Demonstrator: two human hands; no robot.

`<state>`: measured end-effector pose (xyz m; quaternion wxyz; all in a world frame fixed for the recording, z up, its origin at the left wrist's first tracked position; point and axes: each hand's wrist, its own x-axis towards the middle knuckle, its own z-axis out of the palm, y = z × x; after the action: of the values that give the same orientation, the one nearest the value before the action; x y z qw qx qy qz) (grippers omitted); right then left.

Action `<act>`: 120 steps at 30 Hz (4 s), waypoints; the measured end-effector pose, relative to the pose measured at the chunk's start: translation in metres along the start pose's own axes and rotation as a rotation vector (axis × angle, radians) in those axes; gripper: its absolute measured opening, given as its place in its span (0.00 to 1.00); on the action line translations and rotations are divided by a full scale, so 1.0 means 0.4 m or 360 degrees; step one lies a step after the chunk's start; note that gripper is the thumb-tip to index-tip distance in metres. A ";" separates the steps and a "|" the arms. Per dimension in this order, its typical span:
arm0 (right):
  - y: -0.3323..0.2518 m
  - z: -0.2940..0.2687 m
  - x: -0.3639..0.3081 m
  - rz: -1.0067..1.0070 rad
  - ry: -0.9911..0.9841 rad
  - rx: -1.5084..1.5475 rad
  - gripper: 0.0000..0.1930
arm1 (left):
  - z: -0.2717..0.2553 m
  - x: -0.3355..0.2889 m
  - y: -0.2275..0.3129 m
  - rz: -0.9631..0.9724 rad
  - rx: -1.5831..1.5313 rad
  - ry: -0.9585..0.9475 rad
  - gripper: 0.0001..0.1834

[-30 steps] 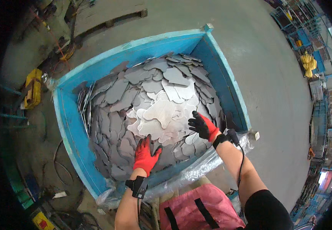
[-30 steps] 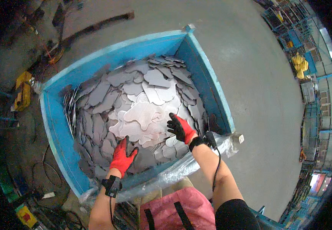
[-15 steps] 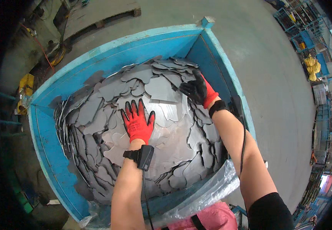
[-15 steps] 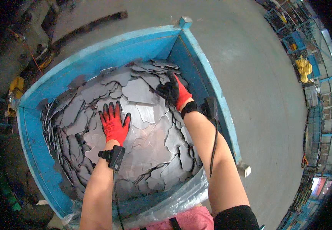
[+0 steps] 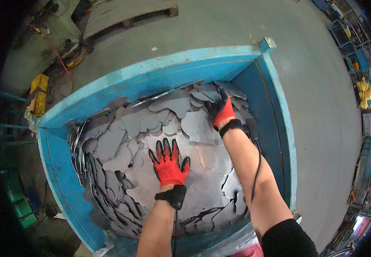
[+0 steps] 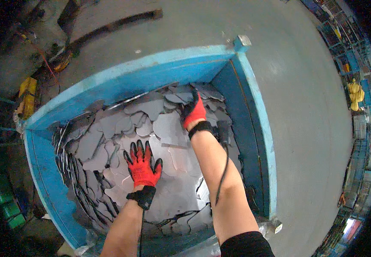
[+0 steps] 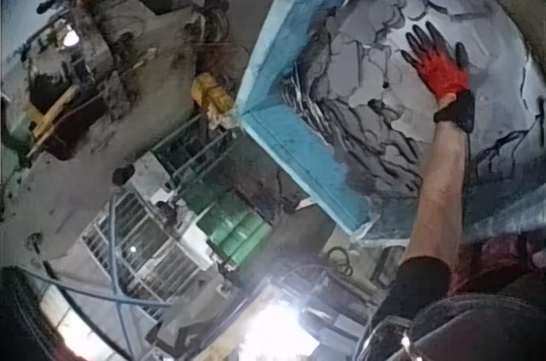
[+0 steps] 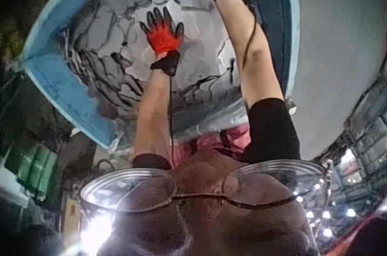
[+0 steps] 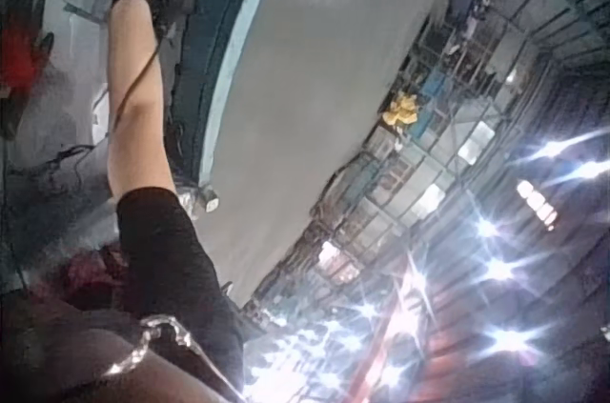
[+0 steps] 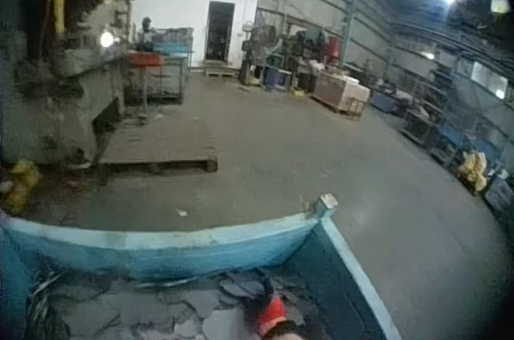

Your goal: Operating an industrial press to stamp metal components from flat sheets.

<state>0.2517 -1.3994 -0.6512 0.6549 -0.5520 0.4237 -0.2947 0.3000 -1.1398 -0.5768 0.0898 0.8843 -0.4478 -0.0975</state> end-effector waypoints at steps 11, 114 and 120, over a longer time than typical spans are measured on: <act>-0.099 0.017 -0.025 0.1305 -0.0130 0.1274 0.26 | -0.006 0.023 -0.012 0.0015 -0.0078 -0.0134 0.41; -0.025 0.075 -0.667 0.0668 -0.0308 -0.0598 0.39 | -0.053 -0.502 -0.198 -0.1651 -0.2917 0.0296 0.20; -0.015 0.051 -0.640 0.0555 -0.0807 -0.0630 0.36 | -0.071 -0.504 -0.211 -0.1617 -0.2721 0.0189 0.27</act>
<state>0.1507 -1.1725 -0.5860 0.6600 -0.6430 0.3846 0.0553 0.2555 -0.9255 -0.5518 0.6664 0.6125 0.2097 -0.3698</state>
